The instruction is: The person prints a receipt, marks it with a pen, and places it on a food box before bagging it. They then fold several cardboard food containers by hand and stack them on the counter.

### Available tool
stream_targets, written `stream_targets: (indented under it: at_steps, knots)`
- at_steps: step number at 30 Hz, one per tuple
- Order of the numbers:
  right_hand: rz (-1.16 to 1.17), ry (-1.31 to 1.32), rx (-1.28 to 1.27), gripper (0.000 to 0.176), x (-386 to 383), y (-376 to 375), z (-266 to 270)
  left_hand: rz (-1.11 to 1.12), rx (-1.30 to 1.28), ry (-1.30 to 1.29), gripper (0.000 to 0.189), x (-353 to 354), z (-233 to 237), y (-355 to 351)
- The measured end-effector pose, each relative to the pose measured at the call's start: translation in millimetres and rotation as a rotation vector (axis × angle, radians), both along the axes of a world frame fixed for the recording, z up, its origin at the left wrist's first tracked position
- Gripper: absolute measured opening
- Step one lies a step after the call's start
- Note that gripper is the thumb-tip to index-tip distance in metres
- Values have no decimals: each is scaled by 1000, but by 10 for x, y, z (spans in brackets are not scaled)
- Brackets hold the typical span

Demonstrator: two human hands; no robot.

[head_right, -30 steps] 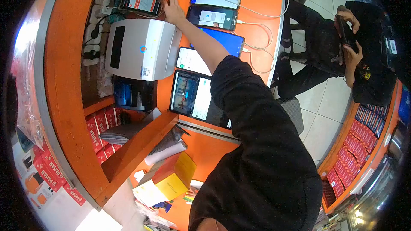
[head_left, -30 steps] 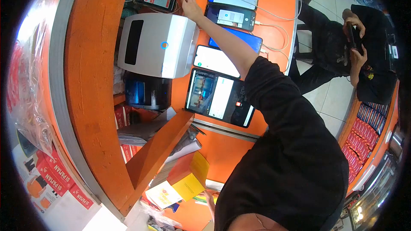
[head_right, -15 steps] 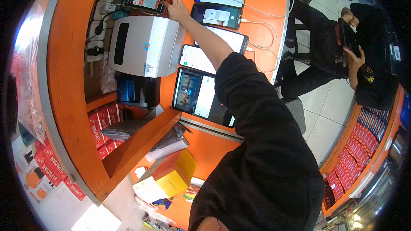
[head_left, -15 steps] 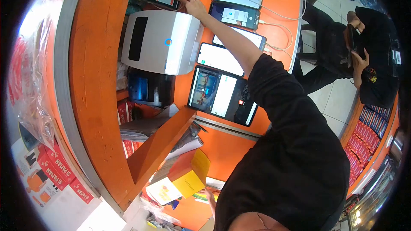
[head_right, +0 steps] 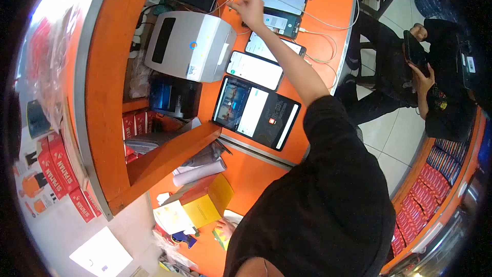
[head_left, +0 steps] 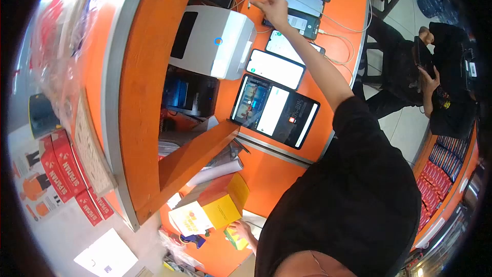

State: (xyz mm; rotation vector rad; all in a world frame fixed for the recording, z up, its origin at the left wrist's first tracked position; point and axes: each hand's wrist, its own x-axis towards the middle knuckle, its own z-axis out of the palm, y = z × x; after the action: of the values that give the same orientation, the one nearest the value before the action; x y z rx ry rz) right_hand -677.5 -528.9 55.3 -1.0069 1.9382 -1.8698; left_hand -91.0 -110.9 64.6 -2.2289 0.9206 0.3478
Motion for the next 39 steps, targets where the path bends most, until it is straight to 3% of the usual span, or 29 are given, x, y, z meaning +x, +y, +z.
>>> stream_targets:
  at_steps: [1, 2, 3, 6, 10, 12, 13, 15, 16, 18, 19, 21, 25, 27, 29, 31, 33, 34, 35, 37, 39]
  knots:
    - [-43, 110, 133, 38, 10, 140, 55, 121, -39, -25, 55, -28, 47, -43]
    - [-11, 24, 103, 43, 41, 242, 28, -194, 37, 51, 55, 50, 55, -2]
    - [23, -60, 71, 48, 87, 332, -26, -184, 27, 56, 55, 123, -43, 13]
    - [94, 28, 124, 49, 242, 622, -160, -203, -211, -85, 53, 207, -222, 11]
    - [215, 33, 117, 37, 454, 803, -179, -135, -335, 51, 53, 78, -125, -220]
    - [279, 28, 104, 31, 492, 802, -240, -167, -655, 221, 53, 38, -111, -257]
    - [292, 34, 106, 31, 490, 778, -232, -152, -656, 221, 53, -4, -51, -284]
    - [296, 138, 31, 31, 474, 727, -208, -213, -556, 315, 47, -177, 169, -376]
    - [387, 32, 117, 36, 437, 706, -191, -203, -559, 319, 47, -321, 254, -432]
    - [485, -69, 185, 37, 450, 703, -123, 228, -540, 838, 42, -698, 444, -573]
    - [570, -177, 253, 40, 453, 681, -88, 238, -548, 844, 42, -936, 618, -686]
    - [638, -182, 302, 40, 459, 636, -29, 178, -204, 827, 39, -1351, 1023, -911]
    - [791, -149, 389, 41, 392, 544, -54, 180, 70, 1001, 38, -1753, 1236, -1125]
    - [794, -170, 381, 37, 388, 528, -65, -263, 7, 1462, 33, -2038, 1195, -1266]
    - [786, -168, 385, 34, 400, 534, -23, -318, -230, 1640, 29, -2393, 1069, -1464]
    - [881, -88, 394, 37, 312, 509, -56, -146, -409, 1822, 27, -2684, 865, -1744]
    - [917, -40, 449, 34, 309, 471, -43, 209, -582, 2055, 24, -2848, 562, -1965]
    - [941, -76, 460, 33, 271, 402, -210, 74, -497, 1820, 22, -2874, 538, -2080]
    - [930, -194, 364, 27, 337, 463, -157, -14, -614, 1810, 23, -2955, 561, -2139]
    - [891, -185, 417, 26, 310, 459, -214, -96, -676, 1851, 27, -3040, 477, -2240]
    - [913, -182, 430, 26, 382, 451, -181, 186, -693, 1946, 30, -3239, 327, -2267]
